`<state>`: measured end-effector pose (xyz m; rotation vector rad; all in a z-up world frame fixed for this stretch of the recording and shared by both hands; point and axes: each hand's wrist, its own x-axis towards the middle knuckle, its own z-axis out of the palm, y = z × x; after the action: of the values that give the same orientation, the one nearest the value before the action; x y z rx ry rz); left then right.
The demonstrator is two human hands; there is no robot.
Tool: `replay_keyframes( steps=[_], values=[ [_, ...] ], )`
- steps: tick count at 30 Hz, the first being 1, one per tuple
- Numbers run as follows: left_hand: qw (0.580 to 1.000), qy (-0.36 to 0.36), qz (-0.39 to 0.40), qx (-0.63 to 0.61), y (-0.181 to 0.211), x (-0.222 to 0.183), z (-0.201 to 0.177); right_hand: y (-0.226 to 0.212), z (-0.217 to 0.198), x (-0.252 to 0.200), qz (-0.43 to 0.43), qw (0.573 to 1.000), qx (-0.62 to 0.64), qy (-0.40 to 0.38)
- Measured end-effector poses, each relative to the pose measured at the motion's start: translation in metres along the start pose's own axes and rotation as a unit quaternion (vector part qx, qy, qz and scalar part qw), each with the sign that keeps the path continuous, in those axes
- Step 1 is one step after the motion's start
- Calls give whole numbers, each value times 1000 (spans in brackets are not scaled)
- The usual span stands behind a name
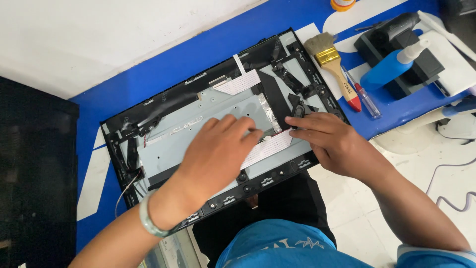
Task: Connecting internal cables, cleaning components with spray and tissue, and placing the back cover on a computer monitor.
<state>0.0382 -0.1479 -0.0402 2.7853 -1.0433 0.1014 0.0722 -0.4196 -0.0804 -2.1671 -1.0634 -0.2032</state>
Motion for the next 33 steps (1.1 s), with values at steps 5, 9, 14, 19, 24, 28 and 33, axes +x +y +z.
replay_keyframes(
  steps=[5, 9, 14, 19, 24, 28, 33],
  values=[
    [997, 9, -70, 29, -20, -36, -40, 13, 0, -2, -126, 990, -62, 14],
    [990, -9, -136, -47, -19, -69, -61, -1, -8, 17, -258, 953, -148, 55],
    [976, -68, -207, -24, 12, -109, -49, -28, -12, 51, -340, 925, -131, 105],
    [965, 6, -191, -180, 29, -127, -69, -84, -1, 86, -376, 919, -87, 81],
    [947, 152, -252, -126, 26, -152, -82, -119, 24, 130, -434, 900, -8, 42],
    [955, 13, -296, -12, 29, -203, -39, -109, 36, 131, -414, 910, -3, 28],
    [921, -5, -384, 63, 48, -248, 2, -100, 36, 105, -322, 946, 16, 12]
  ],
)
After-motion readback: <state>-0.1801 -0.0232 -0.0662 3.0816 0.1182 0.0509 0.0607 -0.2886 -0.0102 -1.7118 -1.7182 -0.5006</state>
